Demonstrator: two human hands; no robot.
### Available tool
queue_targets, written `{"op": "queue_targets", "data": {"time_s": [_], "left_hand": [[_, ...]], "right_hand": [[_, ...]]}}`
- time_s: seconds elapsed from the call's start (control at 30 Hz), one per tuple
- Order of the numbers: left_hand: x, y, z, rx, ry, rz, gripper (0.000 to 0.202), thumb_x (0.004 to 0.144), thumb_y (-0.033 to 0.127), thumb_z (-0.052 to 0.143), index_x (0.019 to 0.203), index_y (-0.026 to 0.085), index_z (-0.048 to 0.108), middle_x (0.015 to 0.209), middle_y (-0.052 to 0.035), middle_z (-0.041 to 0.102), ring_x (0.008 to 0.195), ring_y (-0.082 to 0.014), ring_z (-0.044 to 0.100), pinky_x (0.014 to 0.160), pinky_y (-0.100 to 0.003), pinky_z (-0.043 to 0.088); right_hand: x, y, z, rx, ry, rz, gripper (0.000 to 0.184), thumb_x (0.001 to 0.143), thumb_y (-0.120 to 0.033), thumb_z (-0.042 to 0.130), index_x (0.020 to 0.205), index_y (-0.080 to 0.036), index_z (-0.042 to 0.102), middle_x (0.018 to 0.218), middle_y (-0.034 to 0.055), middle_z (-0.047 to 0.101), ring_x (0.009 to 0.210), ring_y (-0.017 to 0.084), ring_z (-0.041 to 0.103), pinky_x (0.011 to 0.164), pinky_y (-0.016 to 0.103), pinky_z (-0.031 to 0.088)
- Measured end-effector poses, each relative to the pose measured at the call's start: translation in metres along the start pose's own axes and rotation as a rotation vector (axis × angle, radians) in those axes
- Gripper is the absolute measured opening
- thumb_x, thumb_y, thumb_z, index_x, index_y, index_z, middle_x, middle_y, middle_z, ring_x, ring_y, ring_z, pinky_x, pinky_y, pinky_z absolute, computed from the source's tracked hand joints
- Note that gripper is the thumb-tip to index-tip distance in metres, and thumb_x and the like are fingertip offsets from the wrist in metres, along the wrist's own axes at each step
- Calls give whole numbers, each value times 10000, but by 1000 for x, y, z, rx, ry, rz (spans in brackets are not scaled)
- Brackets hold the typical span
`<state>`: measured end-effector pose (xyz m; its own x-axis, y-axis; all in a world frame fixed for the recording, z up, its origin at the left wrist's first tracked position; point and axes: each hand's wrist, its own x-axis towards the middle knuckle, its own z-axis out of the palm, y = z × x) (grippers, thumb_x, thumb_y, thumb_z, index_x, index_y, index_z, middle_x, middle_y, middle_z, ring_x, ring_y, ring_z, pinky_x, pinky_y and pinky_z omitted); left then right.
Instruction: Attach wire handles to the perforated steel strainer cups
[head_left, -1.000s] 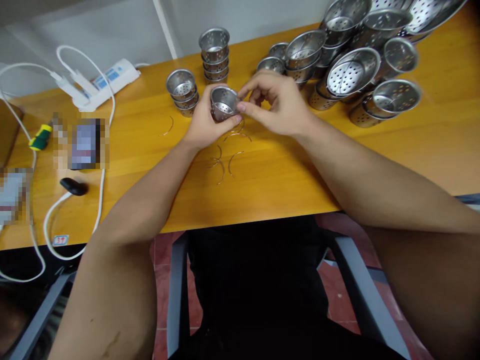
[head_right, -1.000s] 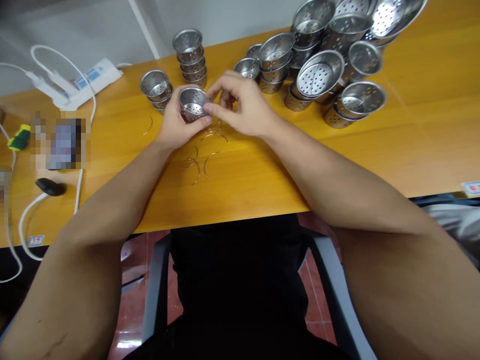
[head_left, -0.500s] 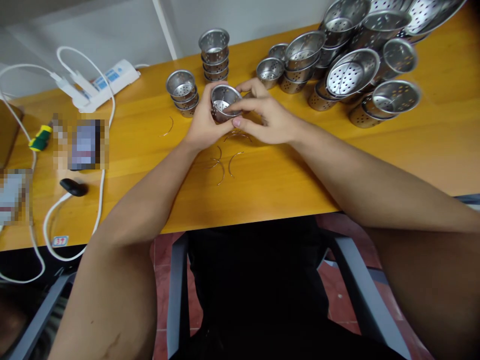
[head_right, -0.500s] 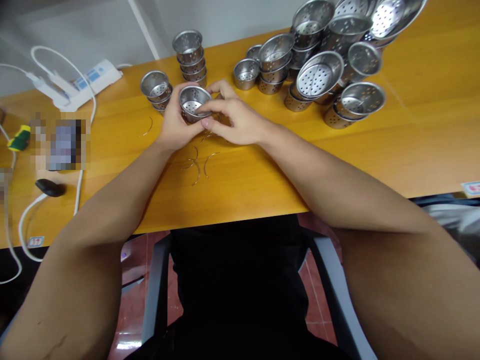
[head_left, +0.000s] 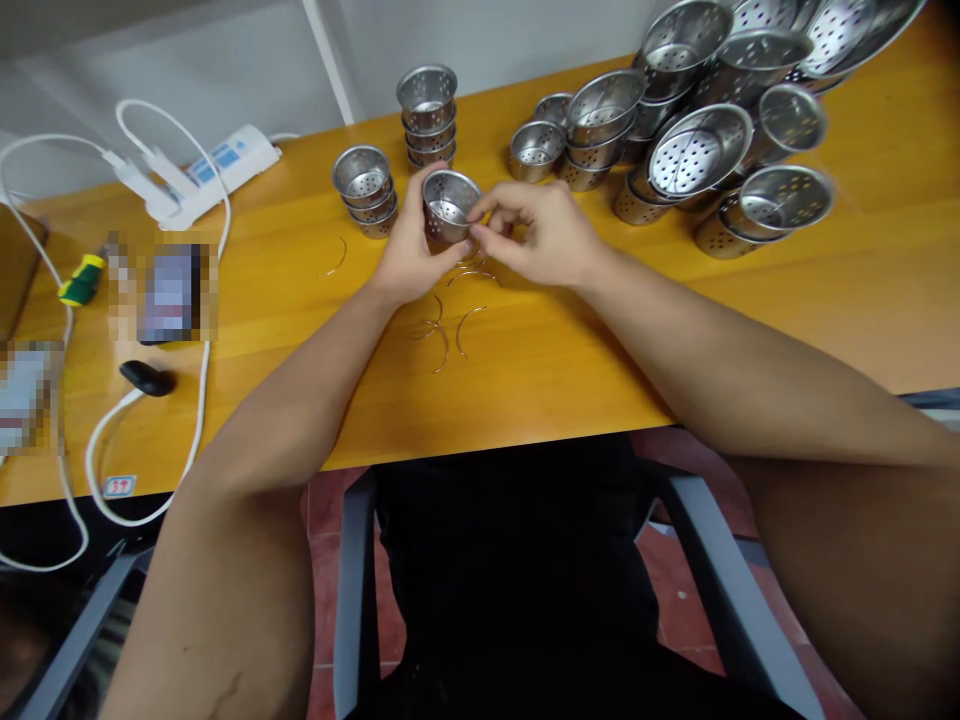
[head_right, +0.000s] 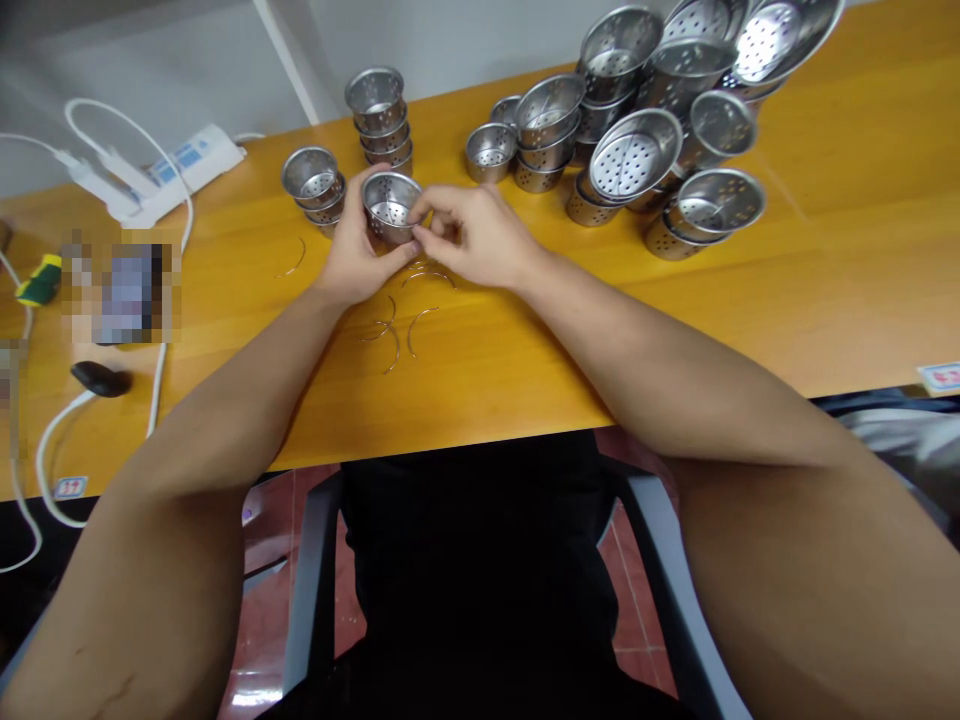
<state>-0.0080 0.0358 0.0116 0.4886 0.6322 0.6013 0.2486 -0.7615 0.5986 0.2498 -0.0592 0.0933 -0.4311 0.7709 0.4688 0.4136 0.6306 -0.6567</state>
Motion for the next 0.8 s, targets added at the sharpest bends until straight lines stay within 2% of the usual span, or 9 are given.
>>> {"op": "queue_targets", "data": {"time_s": [0.1,0.2,0.3,0.4,0.47,0.57,0.63,0.7,0.8], "left_hand": [[-1,0,2,42,-22,-31,1186,1092,921,652,1954,435,-1,1843,-133,524,1693,-422,606,1401,-601,576],[0,1,2,13,-1,-63,1186,1066,885,737,1944,465,61,1882,-120,485,1713,-430,578,1386,-603,595],[0,-5,1,-27,45,-104,1133,1049,800,804,1915,534,122,1938,-91,407,1666,-445,593,1274,-633,664],[-2,-16,1,-7,65,-131,1030,1082,763,755,1893,556,154,1958,-78,359,1599,-438,626,1184,-627,688],[-4,-20,2,14,60,-130,977,1098,757,729,1883,542,187,1951,-81,359,1595,-434,627,1170,-615,685],[-4,-16,4,22,54,-135,930,1104,740,732,1864,509,248,1941,-94,365,1613,-438,617,1156,-607,690],[-3,-9,4,14,59,-152,904,1112,712,735,1856,506,266,1936,-93,375,1616,-434,617,1161,-610,693],[-2,-1,4,5,68,-171,889,1124,676,734,1859,526,257,1929,-86,395,1609,-418,623,1162,-605,697],[-3,7,3,18,63,-150,892,1142,671,712,1873,560,214,1919,-72,425,1586,-390,644,1142,-586,709]], "right_hand": [[0,4,5,135,-36,18,662,1064,-955,772,1234,-315,773,966,51,812,851,321,773,843,492,674],[2,6,6,164,-12,48,710,1038,-1011,749,1229,-327,771,1001,68,822,894,344,773,876,534,663],[6,15,1,98,68,95,689,1092,-989,669,1289,-337,776,1112,93,855,967,353,749,926,563,624],[10,36,-10,13,136,139,663,1129,-919,626,1418,-337,757,1279,119,866,1097,360,720,959,563,585],[13,51,-18,5,172,184,679,1083,-893,706,1425,-307,741,1340,142,852,1137,355,723,986,555,582],[16,67,-25,38,192,278,821,986,-886,797,1439,-212,677,1395,197,828,1064,312,733,986,527,597],[17,70,-28,38,187,322,846,988,-802,811,1488,-144,633,1450,229,804,1039,272,729,981,491,604],[18,67,-29,25,180,361,743,1041,-606,814,1543,-102,601,1502,231,782,1059,239,729,986,446,606],[19,56,-29,31,174,438,559,1107,-292,760,1602,-112,572,1547,179,771,1080,196,733,949,372,612]]}}
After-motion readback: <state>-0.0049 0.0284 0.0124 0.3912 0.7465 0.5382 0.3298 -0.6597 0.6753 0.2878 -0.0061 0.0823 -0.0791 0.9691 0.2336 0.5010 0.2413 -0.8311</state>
